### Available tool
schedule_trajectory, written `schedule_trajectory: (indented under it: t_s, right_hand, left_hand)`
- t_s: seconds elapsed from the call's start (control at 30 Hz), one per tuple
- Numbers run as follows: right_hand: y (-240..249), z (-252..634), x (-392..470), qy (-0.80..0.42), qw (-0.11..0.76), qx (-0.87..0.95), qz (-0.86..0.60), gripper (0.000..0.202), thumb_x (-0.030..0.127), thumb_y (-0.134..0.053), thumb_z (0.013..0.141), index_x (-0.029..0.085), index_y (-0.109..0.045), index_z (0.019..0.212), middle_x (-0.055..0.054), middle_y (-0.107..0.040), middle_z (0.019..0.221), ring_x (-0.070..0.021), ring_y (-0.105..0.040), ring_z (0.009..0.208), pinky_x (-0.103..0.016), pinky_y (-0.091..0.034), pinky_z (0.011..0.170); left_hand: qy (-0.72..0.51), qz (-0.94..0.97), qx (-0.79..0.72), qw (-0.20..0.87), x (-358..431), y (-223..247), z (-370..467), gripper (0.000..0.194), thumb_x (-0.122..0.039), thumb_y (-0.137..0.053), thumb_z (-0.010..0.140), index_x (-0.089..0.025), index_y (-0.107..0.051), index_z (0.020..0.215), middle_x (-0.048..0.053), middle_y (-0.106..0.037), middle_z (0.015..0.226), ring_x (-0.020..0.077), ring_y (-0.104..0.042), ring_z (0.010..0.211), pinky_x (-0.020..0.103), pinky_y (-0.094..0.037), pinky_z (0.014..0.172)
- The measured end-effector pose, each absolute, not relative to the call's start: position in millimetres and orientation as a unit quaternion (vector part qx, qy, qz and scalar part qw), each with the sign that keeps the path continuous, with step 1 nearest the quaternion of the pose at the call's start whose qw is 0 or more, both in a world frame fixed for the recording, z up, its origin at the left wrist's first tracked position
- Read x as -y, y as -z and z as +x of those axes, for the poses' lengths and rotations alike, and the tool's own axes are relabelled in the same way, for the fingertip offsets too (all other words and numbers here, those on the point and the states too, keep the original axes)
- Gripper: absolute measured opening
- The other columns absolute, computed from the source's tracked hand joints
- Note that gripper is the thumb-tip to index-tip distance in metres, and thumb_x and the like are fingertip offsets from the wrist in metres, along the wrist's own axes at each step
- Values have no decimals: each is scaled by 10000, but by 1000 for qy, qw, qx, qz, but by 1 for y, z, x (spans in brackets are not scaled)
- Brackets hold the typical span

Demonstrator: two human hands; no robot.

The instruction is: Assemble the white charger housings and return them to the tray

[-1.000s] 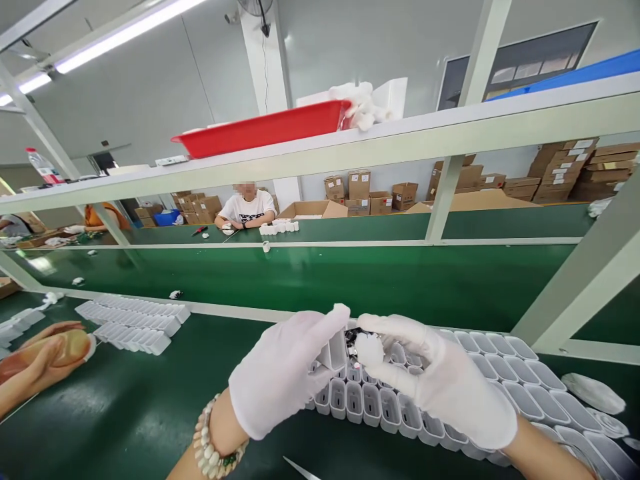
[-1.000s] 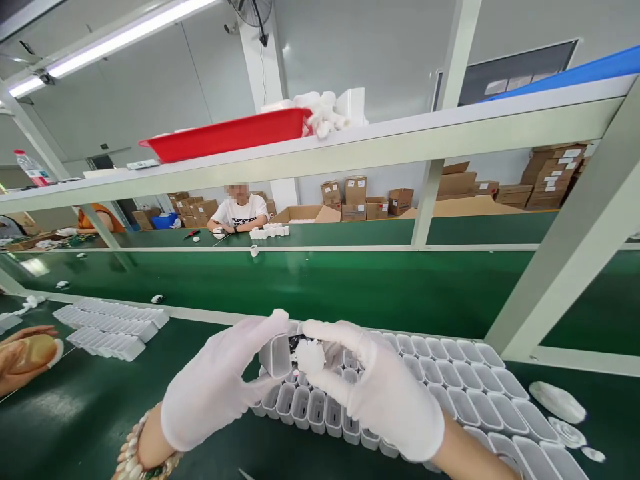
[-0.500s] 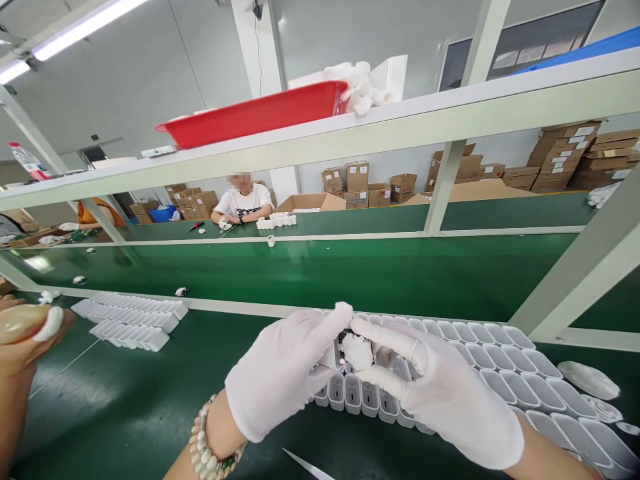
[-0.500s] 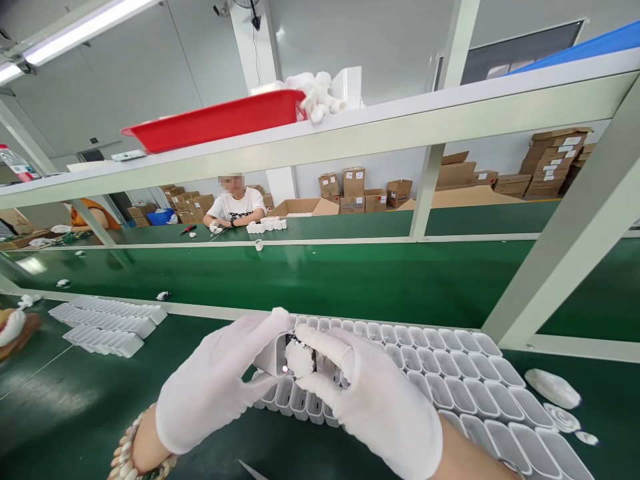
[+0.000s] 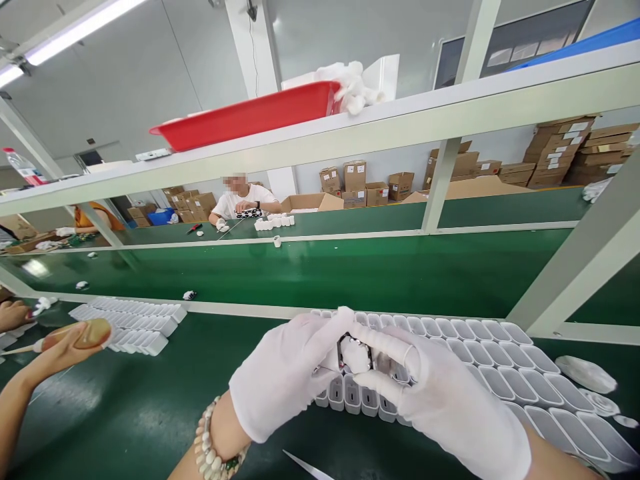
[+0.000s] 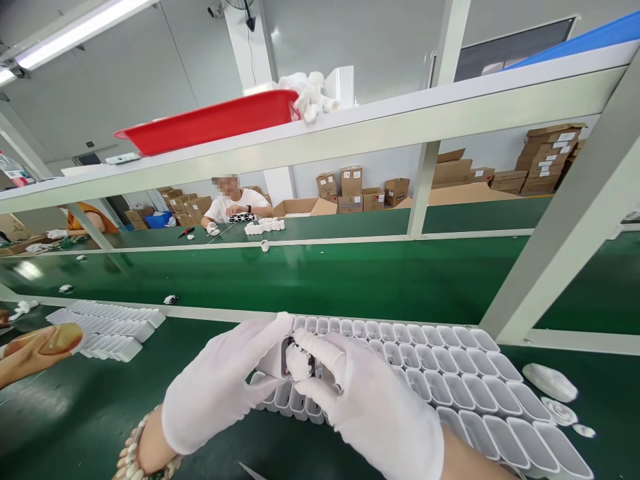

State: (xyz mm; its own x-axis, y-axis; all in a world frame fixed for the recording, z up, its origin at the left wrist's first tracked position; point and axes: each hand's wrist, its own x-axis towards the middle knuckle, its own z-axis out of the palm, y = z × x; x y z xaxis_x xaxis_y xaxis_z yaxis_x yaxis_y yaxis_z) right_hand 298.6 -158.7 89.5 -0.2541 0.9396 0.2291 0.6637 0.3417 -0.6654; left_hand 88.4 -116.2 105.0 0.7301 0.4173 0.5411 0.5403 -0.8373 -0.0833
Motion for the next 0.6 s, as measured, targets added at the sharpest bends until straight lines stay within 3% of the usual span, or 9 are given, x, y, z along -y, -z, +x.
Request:
schedule_trajectory:
  t_s: [0.23, 0.43, 0.6]
  right_hand:
    - [-87, 297, 160, -226, 319, 742, -545, 297, 296, -575, 890, 380, -647, 1166, 31, -722, 935, -202, -698, 830, -312, -570, 690]
    - [-87, 297, 160, -227, 298, 755, -538, 192, 257, -561, 877, 362, -665, 999, 41, -675, 806, -180, -640, 704, -292, -540, 617]
    - [-96, 294, 159, -256, 299, 759, -518, 137, 211, -566, 854, 318, -645, 887, 38, -663, 799, -166, -630, 689, -264, -520, 577]
  left_hand:
    - [265, -923, 254, 111, 115, -103, 88, 533, -189, -462, 957, -218, -281, 1458, 94, -677, 1189, 231, -656, 1085, 349, -595, 851]
    - [262, -925, 259, 94, 114, -100, 88, 636, -254, -554, 942, -268, -229, 1489, 72, -686, 1125, 227, -683, 961, 333, -589, 756]
    - [270, -925, 258, 63, 117, -102, 88, 704, -202, -651, 878, -260, -273, 1469, 72, -685, 1102, 243, -676, 967, 350, -590, 738]
